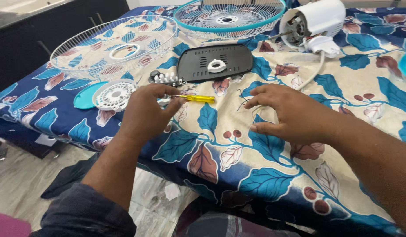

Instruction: The person disassembles a small electric fan by removing screws from the back cover with a screwdriver, then detaches the internal switch and power cord. The person then twists and ties the exposed wires together.

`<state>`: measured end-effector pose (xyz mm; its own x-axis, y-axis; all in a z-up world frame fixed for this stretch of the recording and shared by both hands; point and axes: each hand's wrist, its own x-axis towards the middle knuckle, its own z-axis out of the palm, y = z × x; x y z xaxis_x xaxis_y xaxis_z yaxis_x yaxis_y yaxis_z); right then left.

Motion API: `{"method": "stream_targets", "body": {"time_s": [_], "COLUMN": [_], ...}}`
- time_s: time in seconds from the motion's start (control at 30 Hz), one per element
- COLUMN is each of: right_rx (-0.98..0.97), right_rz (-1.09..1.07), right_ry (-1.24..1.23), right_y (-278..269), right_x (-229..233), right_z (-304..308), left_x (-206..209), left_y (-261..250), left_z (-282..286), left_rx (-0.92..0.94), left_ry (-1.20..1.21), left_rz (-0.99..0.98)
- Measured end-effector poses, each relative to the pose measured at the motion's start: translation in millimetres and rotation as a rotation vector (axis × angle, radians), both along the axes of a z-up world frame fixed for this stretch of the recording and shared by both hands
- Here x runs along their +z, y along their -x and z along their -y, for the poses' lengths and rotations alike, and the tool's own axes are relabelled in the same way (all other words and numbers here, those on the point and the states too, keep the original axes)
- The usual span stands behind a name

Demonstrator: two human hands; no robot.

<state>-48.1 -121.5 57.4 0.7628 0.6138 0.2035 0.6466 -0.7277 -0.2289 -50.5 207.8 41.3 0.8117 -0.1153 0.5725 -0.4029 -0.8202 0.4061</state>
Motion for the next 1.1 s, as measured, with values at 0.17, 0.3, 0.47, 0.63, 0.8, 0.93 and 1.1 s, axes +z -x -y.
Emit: {"method": "stream_targets", "body": {"time_s": [0.17, 0.3, 0.47, 0.63, 0.8, 0.93, 1.1], "right_rx": [0.124, 0.236, 0.385, 0.414, 0.461, 0.423, 0.343], "right_rz": [0.013, 0.107, 0.148, 0.137, 0.229, 0.32, 0.379], "right_ry": [-0.038, -0.008, -0.011, 0.056, 0.053, 0.074, 0.141], "right_y": [-6, -8, -18, -34, -56, -85, -112], "right_x": [2, 1, 1, -4, -18, -31, -48], "right_z": [-44, -80, -124, -164, -203, -240, -286], "left_x": [-9, -16, -22, -29, -39, -49, -50], "left_y": [6, 2, -6, -6, -11, -14, -18], "left_z": [-55, -87, -114, -139, -156, -158, -160], "left_rx": [0.303, 0.416, 0.435, 0.36, 0.451, 0.432, 0.493], "left_ry": [-0.087, -0.208, -0.195, -0.016, -0.125, -0.126, -0.101], "left_rz": [0.201, 0.186, -0.056, 0.071, 0.378, 0.446, 0.361]}}
